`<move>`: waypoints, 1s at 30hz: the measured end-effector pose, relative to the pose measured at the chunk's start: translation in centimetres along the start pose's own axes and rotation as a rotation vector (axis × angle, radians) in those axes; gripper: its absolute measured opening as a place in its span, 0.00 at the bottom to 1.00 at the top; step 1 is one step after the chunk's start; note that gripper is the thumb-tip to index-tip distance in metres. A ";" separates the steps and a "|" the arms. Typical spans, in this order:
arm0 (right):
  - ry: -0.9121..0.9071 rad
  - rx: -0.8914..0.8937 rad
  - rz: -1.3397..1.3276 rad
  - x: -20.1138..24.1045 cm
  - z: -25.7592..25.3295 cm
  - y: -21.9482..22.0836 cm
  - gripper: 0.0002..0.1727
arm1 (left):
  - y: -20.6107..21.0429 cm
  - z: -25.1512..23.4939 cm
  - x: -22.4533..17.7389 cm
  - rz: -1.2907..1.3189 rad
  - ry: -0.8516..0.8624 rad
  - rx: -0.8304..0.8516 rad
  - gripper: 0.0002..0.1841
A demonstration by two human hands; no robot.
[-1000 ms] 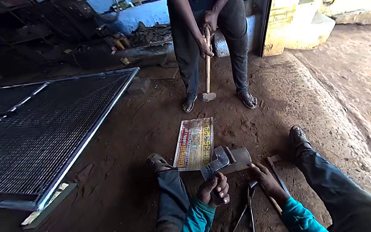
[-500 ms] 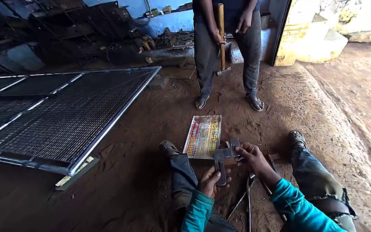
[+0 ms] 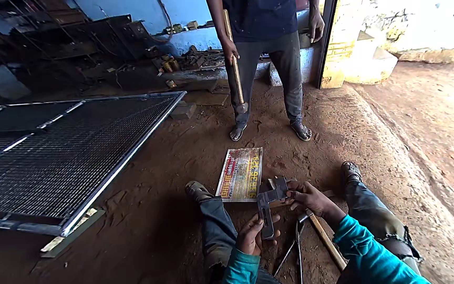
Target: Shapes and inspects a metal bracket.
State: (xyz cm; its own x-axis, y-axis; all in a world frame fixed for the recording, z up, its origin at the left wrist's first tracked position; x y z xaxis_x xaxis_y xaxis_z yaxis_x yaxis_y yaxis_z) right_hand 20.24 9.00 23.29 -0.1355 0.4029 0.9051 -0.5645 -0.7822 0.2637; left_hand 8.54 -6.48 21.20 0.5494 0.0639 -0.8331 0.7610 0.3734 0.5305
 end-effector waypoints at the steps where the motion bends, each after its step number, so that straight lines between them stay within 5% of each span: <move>1: 0.001 0.003 0.000 0.0 0.0 0.0 0.11 | 0.0 0.0 0.0 -0.006 0.002 0.007 0.22; 30: -0.189 0.041 0.206 2.6 1.4 2.3 0.10 | -0.8 -0.1 -0.8 -0.250 0.139 0.051 0.27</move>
Point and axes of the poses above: each hand's wrist, its own z-axis away from the middle knuckle, its own y-axis out of the palm, x = y × z, the point moved 9 cm from there along -z, towards the middle knuckle, and after that the axes turned 14 degrees about y, right-handed, at the moved point
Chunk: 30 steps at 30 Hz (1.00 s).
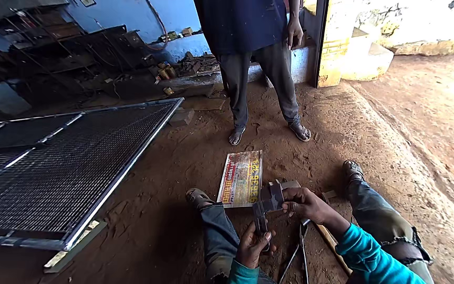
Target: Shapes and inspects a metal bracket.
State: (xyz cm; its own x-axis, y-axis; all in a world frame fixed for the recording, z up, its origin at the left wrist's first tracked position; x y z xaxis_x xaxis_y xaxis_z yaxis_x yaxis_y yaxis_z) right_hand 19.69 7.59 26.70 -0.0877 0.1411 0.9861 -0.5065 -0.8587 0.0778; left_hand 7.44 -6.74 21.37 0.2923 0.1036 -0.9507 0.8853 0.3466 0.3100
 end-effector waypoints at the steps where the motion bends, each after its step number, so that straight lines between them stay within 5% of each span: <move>1: -0.013 -0.001 -0.001 0.2 0.0 0.1 0.10 | 0.0 0.0 0.2 0.001 -0.004 0.002 0.27; 30: -0.044 0.014 -0.013 0.0 0.2 0.6 0.11 | -0.2 0.1 0.5 -0.013 0.023 0.032 0.28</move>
Point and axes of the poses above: each hand's wrist, its own z-axis away from the middle knuckle, its own y-axis out of the palm, x = y × z, the point moved 9 cm from there along -z, towards the middle knuckle, and after that the axes turned 14 degrees about y, right-handed, at the moved point
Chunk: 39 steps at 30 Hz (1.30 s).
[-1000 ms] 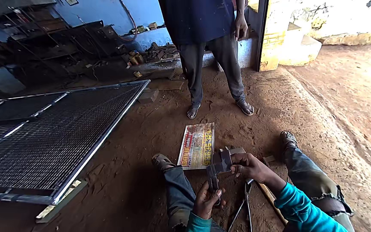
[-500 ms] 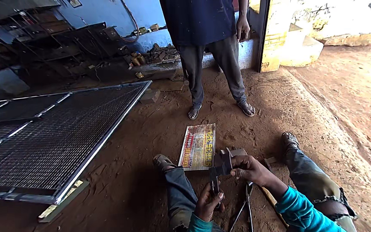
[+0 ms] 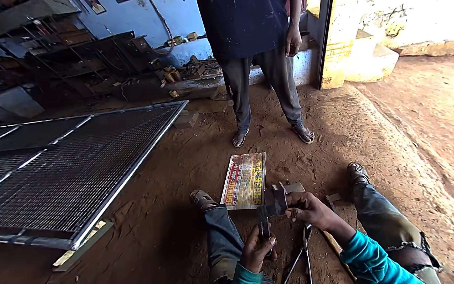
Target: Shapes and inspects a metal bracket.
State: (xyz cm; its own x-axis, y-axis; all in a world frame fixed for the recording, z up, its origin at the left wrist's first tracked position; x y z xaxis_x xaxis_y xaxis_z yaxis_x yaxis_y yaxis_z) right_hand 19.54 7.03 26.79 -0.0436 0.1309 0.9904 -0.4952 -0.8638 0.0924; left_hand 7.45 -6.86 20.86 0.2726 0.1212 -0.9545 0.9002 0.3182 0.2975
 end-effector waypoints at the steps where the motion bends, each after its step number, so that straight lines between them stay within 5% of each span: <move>1: 0.005 -0.002 0.001 -0.1 0.0 0.0 0.12 | 0.0 0.0 -0.1 -0.002 0.003 -0.004 0.27; 19: 0.046 -0.039 -0.069 -0.4 0.5 -0.6 0.06 | 0.7 0.1 -1.6 0.011 0.051 0.015 0.29; 35: 0.036 -0.101 -0.153 -1.5 0.6 -1.7 0.10 | 1.3 -0.1 -1.7 0.063 -0.007 0.060 0.24; 39: 0.071 -0.127 -0.211 -1.9 0.5 -1.9 0.09 | 1.3 -0.3 -1.4 0.180 -0.025 0.042 0.30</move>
Point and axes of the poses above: each hand's wrist, its own z-axis away from the middle knuckle, its own y-axis out of the palm, x = y × z, the point moved 9 cm from there along -z, towards the middle knuckle, and after that the axes turned 14 degrees about y, right-handed, at the moved point
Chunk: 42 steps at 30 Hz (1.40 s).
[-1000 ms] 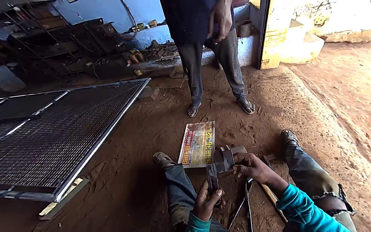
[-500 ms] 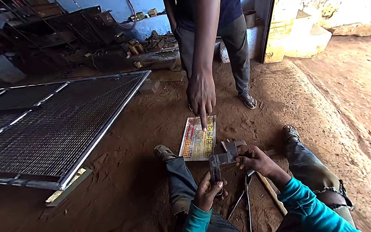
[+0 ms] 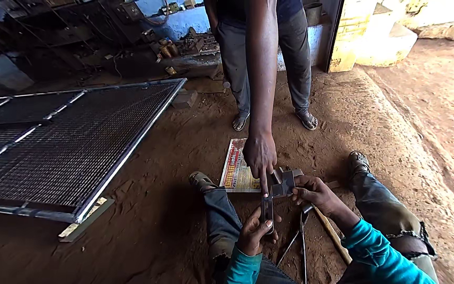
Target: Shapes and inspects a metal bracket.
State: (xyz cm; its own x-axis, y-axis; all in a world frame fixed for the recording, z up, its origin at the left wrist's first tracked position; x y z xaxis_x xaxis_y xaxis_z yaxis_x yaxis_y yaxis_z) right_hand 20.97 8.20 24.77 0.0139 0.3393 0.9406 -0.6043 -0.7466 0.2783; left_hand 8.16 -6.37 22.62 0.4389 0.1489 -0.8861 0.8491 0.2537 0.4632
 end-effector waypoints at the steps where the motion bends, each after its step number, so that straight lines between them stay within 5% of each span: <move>1: 0.010 -0.007 -0.008 -0.1 0.0 0.0 0.09 | 0.0 0.0 0.0 0.012 -0.002 -0.004 0.30; 10: 0.012 -0.005 0.003 -0.3 0.0 -0.4 0.08 | 0.2 -0.2 0.0 -0.067 0.021 0.028 0.27; 16: 0.050 -0.009 0.044 -0.1 -0.3 -0.9 0.10 | -1.9 -0.9 1.0 -0.429 0.049 -0.034 0.29; 20: 0.021 0.092 0.372 -0.5 -2.8 -0.4 0.10 | -1.8 -4.0 1.1 -0.706 0.176 0.052 0.35; 24: -0.045 0.257 0.555 -1.4 -6.3 0.2 0.11 | -1.6 -7.2 3.4 -0.639 0.123 0.016 0.22; 28: 0.216 -0.213 0.473 -4.3 -8.5 -9.5 0.14 | -8.0 -9.8 8.9 -0.409 -0.072 -0.309 0.15; 31: 0.411 -0.526 0.288 -11.8 -7.9 -16.1 0.19 | -11.9 -11.9 12.0 -0.298 -0.220 -0.519 0.15; 34: 0.560 -0.532 0.392 -20.2 -8.1 -16.1 0.20 | -14.5 -14.8 14.9 -0.291 -0.292 -0.559 0.16; 36: 0.651 -0.536 0.564 -23.8 -9.6 -15.3 0.30 | -15.9 -16.7 16.7 -0.285 -0.329 -0.586 0.16; 39: 0.749 -0.588 0.786 -24.8 -12.9 -13.5 0.46 | -17.6 -18.5 18.1 -0.282 -0.331 -0.650 0.16; 42: 0.733 -0.660 0.906 -25.2 -15.7 -12.0 0.48 | -18.5 -18.6 18.4 -0.263 -0.308 -0.716 0.15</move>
State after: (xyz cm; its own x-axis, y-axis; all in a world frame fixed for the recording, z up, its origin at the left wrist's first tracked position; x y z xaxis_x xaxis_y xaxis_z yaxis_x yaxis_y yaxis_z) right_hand 15.36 17.64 -5.33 -0.8956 0.2567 0.3634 -0.4449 -0.5259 -0.7249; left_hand -4.92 9.44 -2.00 0.4009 -0.2431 -0.8833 0.5880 0.8077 0.0446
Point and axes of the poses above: each hand's wrist, its own z-axis away from the middle knuckle, its own y-axis out of the palm, x = y × z, the point moved 9 cm from there along -z, towards the middle knuckle, and after that the axes turned 14 degrees about y, right-handed, at the moved point
